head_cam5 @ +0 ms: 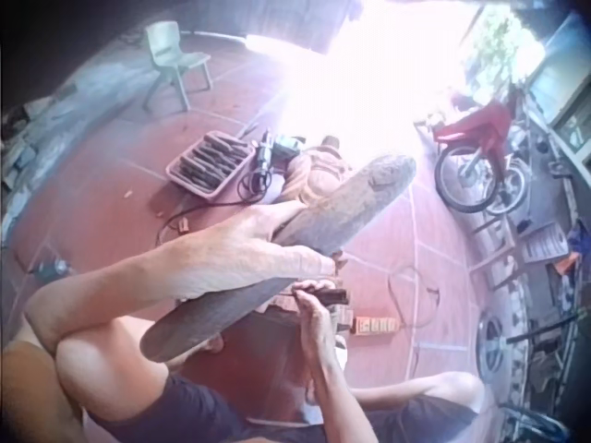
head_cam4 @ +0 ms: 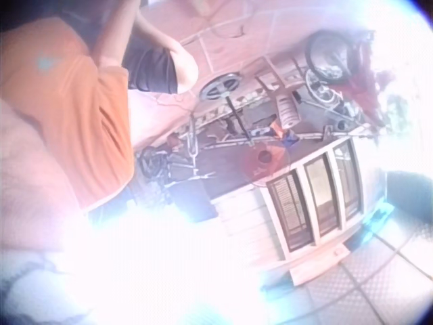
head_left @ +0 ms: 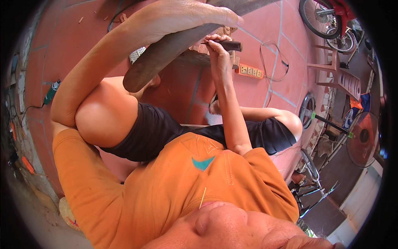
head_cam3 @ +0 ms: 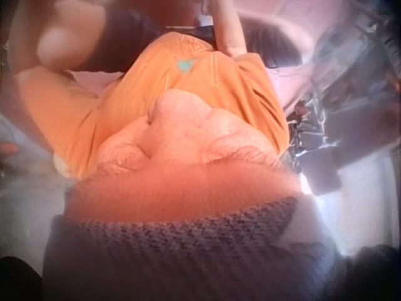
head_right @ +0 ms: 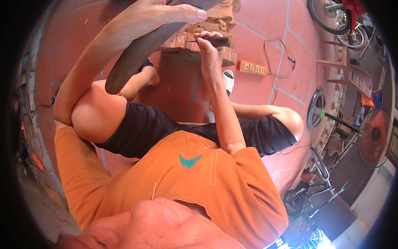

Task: The person sits on the floor and carves a wooden block using a chisel and mallet. They repeatedly strike the chisel to shape the wood, occasionally adjusting the chisel position.

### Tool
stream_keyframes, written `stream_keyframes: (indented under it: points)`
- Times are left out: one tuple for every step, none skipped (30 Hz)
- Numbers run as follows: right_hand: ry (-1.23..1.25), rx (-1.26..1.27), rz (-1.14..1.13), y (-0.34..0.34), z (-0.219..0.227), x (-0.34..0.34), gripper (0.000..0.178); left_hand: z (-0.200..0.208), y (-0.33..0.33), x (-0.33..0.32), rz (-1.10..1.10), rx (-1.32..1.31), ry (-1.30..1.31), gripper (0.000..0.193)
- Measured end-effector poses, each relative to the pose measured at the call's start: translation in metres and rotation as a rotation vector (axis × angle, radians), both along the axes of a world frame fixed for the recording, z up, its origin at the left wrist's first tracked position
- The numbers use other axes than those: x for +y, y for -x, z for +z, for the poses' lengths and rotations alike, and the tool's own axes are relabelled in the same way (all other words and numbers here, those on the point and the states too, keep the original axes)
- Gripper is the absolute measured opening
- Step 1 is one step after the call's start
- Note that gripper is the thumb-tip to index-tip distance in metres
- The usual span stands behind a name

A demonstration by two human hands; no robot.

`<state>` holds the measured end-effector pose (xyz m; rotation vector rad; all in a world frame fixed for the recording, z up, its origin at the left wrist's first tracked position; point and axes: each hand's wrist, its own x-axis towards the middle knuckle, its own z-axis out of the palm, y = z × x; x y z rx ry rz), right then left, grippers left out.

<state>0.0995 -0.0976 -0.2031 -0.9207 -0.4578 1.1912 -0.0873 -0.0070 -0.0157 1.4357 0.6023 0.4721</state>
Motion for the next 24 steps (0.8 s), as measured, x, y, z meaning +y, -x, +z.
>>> stream_keyframes:
  points:
    - [0.023, 0.026, -0.032, -0.002, -0.004, 0.006, 0.039, 0.004, 0.003, 0.001, -0.029, -0.001, 0.003, 0.051]
    - [0.010, 0.015, -0.038, -0.003, -0.009, 0.009, 0.041, 0.012, 0.008, 0.002, -0.058, -0.001, 0.006, 0.052]
    - [0.004, 0.002, -0.049, -0.005, -0.013, 0.009, 0.043, 0.014, 0.008, 0.003, -0.065, 0.009, -0.022, 0.052]
    - [-0.003, -0.011, -0.060, -0.006, -0.017, 0.009, 0.045, 0.016, 0.010, 0.003, -0.068, 0.022, -0.049, 0.053]
    - [-0.038, -0.041, -0.034, -0.007, -0.021, 0.010, 0.045, 0.013, 0.008, 0.005, -0.043, 0.047, -0.114, 0.055]
    - [-0.070, -0.070, -0.013, -0.008, -0.024, 0.010, 0.046, 0.009, 0.004, 0.006, -0.023, 0.073, -0.175, 0.056]
    - [-0.103, -0.098, 0.009, -0.009, -0.026, 0.009, 0.047, 0.005, 0.001, 0.008, -0.004, 0.094, -0.204, 0.057]
    - [-0.073, -0.152, 0.003, -0.008, -0.027, 0.007, 0.047, 0.000, -0.002, 0.009, 0.016, 0.120, -0.235, 0.059]
    - [-0.012, -0.200, 0.022, -0.011, -0.026, 0.004, 0.045, -0.003, -0.005, 0.010, 0.036, 0.147, -0.265, 0.061]
    - [0.049, -0.248, 0.042, -0.016, -0.025, 0.000, 0.042, -0.007, -0.008, 0.010, 0.047, 0.170, -0.282, 0.062]
    - [0.108, -0.298, 0.061, -0.021, -0.023, -0.003, 0.040, -0.008, -0.010, 0.009, 0.059, 0.191, -0.301, 0.064]
    - [0.140, -0.312, 0.063, -0.022, -0.019, -0.004, 0.038, -0.009, -0.010, 0.009, 0.074, 0.213, -0.322, 0.066]
    - [0.173, -0.327, 0.065, -0.023, -0.014, -0.006, 0.036, -0.008, -0.011, 0.009, 0.064, 0.234, -0.332, 0.066]
    - [0.207, -0.342, 0.066, -0.023, -0.011, -0.007, 0.034, -0.007, -0.011, 0.010, 0.053, 0.255, -0.341, 0.066]
    - [0.168, -0.330, 0.029, -0.023, -0.011, -0.006, 0.033, -0.006, -0.012, 0.010, 0.043, 0.276, -0.350, 0.067]
    - [0.129, -0.314, -0.008, -0.020, -0.013, -0.006, 0.032, -0.009, -0.013, 0.012, 0.042, 0.259, -0.377, 0.067]
    - [0.092, -0.298, -0.045, -0.019, -0.015, -0.004, 0.032, -0.013, -0.015, 0.014, 0.041, 0.242, -0.405, 0.067]
    - [0.070, -0.296, -0.035, -0.019, -0.017, -0.003, 0.032, -0.016, -0.017, 0.014, 0.038, 0.228, -0.431, 0.068]
    - [0.048, -0.293, -0.024, -0.019, -0.020, -0.001, 0.033, -0.017, -0.020, 0.014, 0.036, 0.257, -0.497, 0.068]
    - [0.026, -0.289, -0.012, -0.020, -0.022, -0.001, 0.034, -0.018, -0.022, 0.014, 0.034, 0.288, -0.563, 0.068]
    - [0.021, -0.280, -0.035, -0.018, -0.025, 0.000, 0.033, -0.019, -0.024, 0.014, 0.031, 0.319, -0.629, 0.069]
    - [0.016, -0.270, -0.057, -0.014, -0.028, 0.001, 0.033, -0.018, -0.025, 0.014, -0.017, 0.406, -0.641, 0.069]
    - [0.013, -0.271, -0.089, -0.013, -0.030, 0.002, 0.033, -0.015, -0.029, 0.015, -0.070, 0.477, -0.653, 0.070]
    - [0.001, -0.296, -0.091, -0.015, -0.031, 0.002, 0.032, -0.013, -0.033, 0.015, -0.124, 0.549, -0.665, 0.070]
